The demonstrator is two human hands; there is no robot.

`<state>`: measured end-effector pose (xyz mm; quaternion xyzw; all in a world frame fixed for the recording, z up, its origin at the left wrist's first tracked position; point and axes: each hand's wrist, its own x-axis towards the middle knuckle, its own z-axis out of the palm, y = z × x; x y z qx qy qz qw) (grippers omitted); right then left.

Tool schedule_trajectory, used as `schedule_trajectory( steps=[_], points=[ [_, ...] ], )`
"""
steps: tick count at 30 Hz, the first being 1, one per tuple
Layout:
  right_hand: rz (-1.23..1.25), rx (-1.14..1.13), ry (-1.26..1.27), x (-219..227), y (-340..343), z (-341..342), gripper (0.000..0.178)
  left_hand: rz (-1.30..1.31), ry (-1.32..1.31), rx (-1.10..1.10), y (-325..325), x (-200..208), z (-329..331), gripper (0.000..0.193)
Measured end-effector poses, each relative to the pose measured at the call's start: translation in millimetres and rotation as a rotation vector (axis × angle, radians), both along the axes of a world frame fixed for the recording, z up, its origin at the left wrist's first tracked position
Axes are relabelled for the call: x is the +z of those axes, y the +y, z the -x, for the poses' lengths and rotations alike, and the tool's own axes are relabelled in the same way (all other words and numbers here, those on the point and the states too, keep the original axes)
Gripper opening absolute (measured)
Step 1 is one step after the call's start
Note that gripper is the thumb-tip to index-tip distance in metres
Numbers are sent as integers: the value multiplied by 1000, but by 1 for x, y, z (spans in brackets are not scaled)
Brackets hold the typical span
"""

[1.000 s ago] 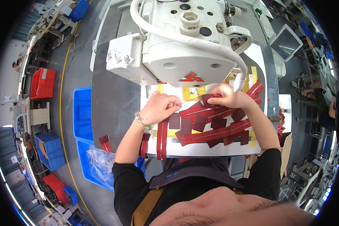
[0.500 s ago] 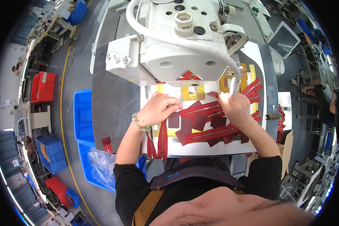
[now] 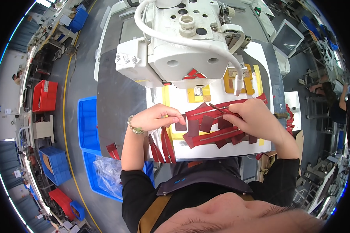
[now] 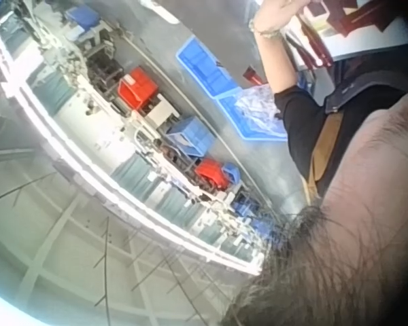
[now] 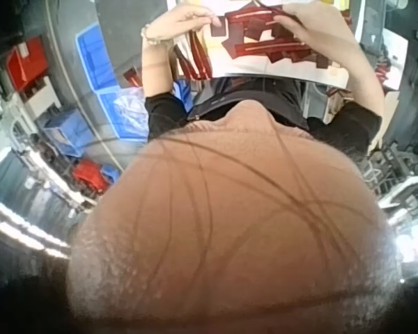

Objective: Assembling small leather or synthetic strap components at a sewing or assembly station.

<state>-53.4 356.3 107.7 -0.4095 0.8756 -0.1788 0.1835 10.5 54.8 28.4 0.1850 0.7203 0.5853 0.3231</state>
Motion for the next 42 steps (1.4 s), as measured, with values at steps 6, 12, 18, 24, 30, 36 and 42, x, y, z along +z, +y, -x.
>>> schedule_trajectory(
  steps=[6, 12, 18, 24, 30, 36, 42],
  points=[
    [59, 40, -578, 44, -5, -4, 28, -86, -20, -76, -6, 2, 3, 23],
    [336, 251, -877, 34, -20, -51, 20, -218, -23, -161, -17, 7, 5, 21],
    [464, 284, -1064, -8, -54, -97, 26, -156, -67, -81, -17, 10, -1, 24],
    [865, 34, -1361, -50, -86, -139, 25, -94, -135, -131, -7, 3, 3, 29],
    [734, -178, -1518, -81, -83, -141, 25, -74, -89, 21, -2, 1, 7, 36],
    [590, -224, -1473, -114, -62, -138, 30, -78, -66, 194, -4, -4, 3, 40],
    [419, -51, -1343, -122, -56, -141, 35, -59, -30, 215, -10, -11, 4, 41]
  ],
)
